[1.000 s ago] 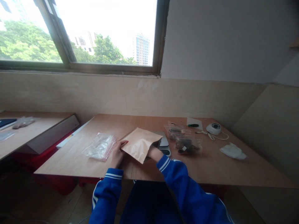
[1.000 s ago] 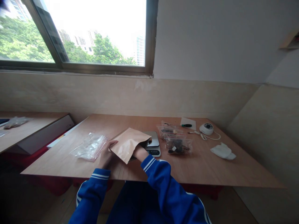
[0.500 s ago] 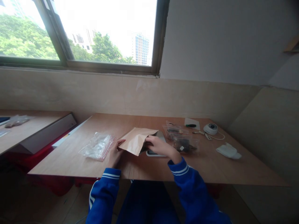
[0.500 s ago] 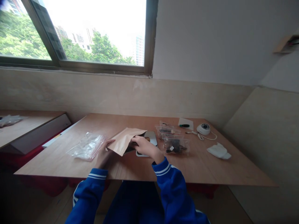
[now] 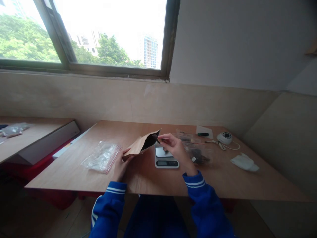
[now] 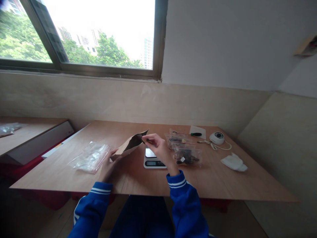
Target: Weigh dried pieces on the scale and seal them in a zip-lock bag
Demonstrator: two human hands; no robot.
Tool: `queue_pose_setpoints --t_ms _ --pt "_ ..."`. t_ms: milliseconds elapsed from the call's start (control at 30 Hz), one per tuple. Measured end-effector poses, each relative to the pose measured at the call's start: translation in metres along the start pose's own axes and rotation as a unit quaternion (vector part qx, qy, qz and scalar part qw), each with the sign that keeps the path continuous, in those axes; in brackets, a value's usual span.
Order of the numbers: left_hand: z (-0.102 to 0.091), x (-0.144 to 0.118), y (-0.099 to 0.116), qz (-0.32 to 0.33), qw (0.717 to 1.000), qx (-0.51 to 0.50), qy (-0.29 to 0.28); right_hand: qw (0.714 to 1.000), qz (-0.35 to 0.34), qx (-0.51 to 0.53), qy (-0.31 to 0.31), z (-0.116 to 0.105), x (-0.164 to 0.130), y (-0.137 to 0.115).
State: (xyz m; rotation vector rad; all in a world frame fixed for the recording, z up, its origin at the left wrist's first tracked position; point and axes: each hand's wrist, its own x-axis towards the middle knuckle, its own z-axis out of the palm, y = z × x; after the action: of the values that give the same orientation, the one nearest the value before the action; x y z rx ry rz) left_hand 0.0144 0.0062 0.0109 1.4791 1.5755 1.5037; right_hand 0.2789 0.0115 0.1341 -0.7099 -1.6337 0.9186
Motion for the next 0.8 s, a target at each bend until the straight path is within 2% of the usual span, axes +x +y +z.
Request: queue_pose_setpoints --t_ms 100,167,233,333,433,533,667,800 --pt "0.001 0.001 0.000 0.006 1.000 0.007 0.028 0.995 0.036 0.046 0.078 -0.012 0.002 0.022" --pt "0.001 0.001 -0.002 0.002 0.999 0.017 0.035 0.992 0.053 0.039 0.111 -0.022 0.005 0.044" --pt "0.001 0.001 -0.003 -0.001 0.999 0.023 0.035 0.992 0.068 -0.008 0.104 -0.032 0.008 0.069" --pt "0.001 0.001 -0.003 -0.005 0.999 0.029 0.030 0.989 0.090 -0.109 0.047 -0.040 0.012 0.104" --pt "0.000 0.000 0.000 -0.007 0.999 0.044 0.023 0.982 0.108 -0.152 0.015 -0.042 0.013 0.127" --pt "-0.001 0.001 0.000 -0.004 0.999 0.045 0.018 0.980 0.109 -0.164 0.009 -0.044 0.013 0.135" --pt "0.000 0.002 -0.002 0.006 0.999 0.035 0.030 0.980 0.098 -0.174 0.022 -0.053 0.009 0.129" --pt "0.001 0.000 0.001 0.000 0.999 0.032 0.031 0.963 0.099 -0.243 0.055 -0.061 -0.004 0.124"
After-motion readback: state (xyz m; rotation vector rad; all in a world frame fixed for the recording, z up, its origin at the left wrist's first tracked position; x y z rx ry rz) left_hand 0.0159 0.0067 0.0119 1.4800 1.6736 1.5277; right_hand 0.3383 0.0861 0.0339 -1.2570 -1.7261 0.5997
